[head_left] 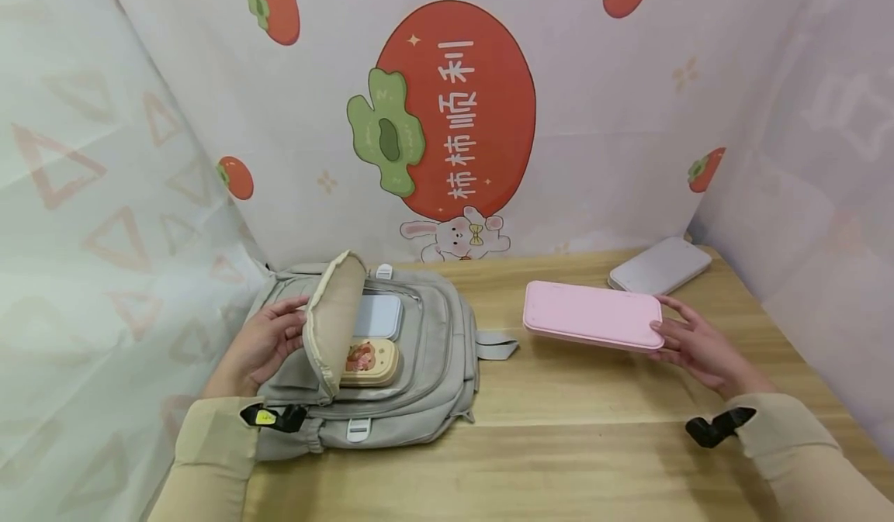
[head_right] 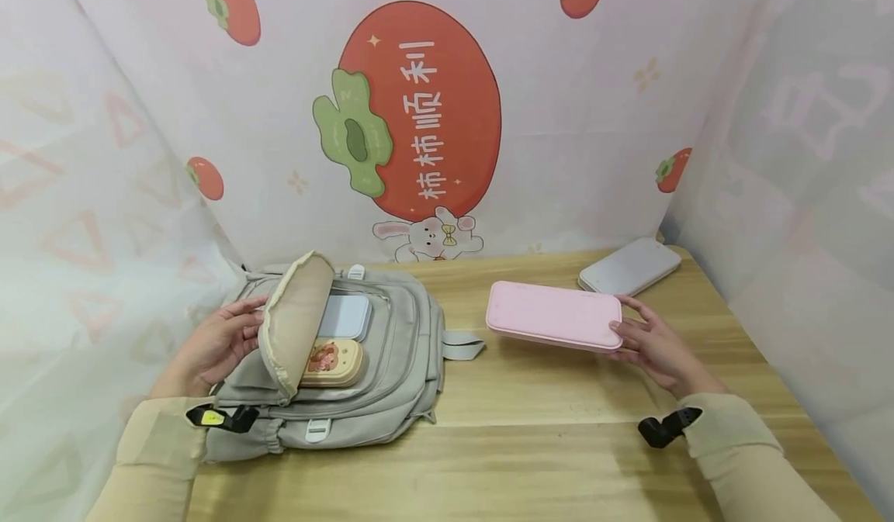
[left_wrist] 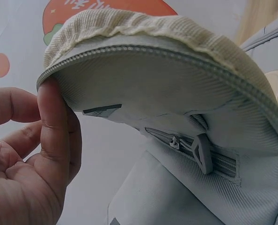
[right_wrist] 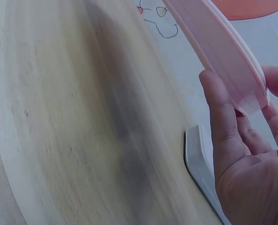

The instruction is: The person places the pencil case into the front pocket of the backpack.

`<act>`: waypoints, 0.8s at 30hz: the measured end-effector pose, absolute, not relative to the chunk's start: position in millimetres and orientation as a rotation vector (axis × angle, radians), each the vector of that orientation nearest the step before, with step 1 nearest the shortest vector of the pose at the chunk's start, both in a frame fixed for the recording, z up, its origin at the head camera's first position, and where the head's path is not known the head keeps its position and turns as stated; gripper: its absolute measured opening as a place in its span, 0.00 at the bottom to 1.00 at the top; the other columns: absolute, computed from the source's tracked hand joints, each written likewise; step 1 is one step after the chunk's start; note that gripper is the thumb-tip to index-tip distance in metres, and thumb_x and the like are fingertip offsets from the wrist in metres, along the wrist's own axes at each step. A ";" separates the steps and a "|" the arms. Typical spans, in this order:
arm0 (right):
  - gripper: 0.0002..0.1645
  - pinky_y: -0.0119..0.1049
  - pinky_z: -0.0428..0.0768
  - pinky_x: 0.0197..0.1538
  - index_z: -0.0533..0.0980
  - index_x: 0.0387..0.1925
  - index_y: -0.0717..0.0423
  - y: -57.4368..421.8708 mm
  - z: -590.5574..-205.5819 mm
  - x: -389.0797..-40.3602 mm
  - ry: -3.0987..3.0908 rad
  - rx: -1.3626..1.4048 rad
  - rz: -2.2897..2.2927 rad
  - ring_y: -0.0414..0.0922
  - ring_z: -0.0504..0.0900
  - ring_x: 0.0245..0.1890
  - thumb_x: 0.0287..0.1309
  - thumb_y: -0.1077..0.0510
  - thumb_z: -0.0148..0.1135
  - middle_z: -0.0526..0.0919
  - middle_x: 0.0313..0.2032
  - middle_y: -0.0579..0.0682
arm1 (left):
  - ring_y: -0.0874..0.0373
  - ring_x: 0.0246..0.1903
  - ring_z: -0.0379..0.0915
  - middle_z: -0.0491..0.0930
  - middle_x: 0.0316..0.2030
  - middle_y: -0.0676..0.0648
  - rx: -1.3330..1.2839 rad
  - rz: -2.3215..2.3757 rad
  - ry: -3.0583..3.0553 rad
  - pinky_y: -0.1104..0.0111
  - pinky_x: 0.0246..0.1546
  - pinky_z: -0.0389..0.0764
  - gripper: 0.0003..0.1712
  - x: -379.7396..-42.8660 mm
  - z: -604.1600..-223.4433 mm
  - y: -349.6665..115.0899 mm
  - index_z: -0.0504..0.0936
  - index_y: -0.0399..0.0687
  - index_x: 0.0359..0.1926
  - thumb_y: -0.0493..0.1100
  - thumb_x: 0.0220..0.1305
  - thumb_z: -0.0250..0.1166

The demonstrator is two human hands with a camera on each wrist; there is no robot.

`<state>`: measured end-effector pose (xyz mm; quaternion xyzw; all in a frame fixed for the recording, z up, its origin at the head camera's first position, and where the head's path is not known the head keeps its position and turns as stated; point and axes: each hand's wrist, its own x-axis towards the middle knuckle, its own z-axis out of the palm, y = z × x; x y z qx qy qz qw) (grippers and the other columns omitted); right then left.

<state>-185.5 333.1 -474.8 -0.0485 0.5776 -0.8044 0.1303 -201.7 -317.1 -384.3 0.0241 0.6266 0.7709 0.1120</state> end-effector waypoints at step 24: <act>0.25 0.37 0.87 0.38 0.65 0.60 0.35 283.8 -462.7 -198.0 1.737 -0.086 -2.282 0.41 0.86 0.37 0.76 0.69 0.51 0.83 0.44 0.46 | 0.64 0.34 0.81 0.84 0.38 0.52 0.036 2.253 1.859 0.72 0.34 0.83 0.22 -197.7 -381.7 -316.4 0.86 0.58 0.46 0.30 0.79 0.50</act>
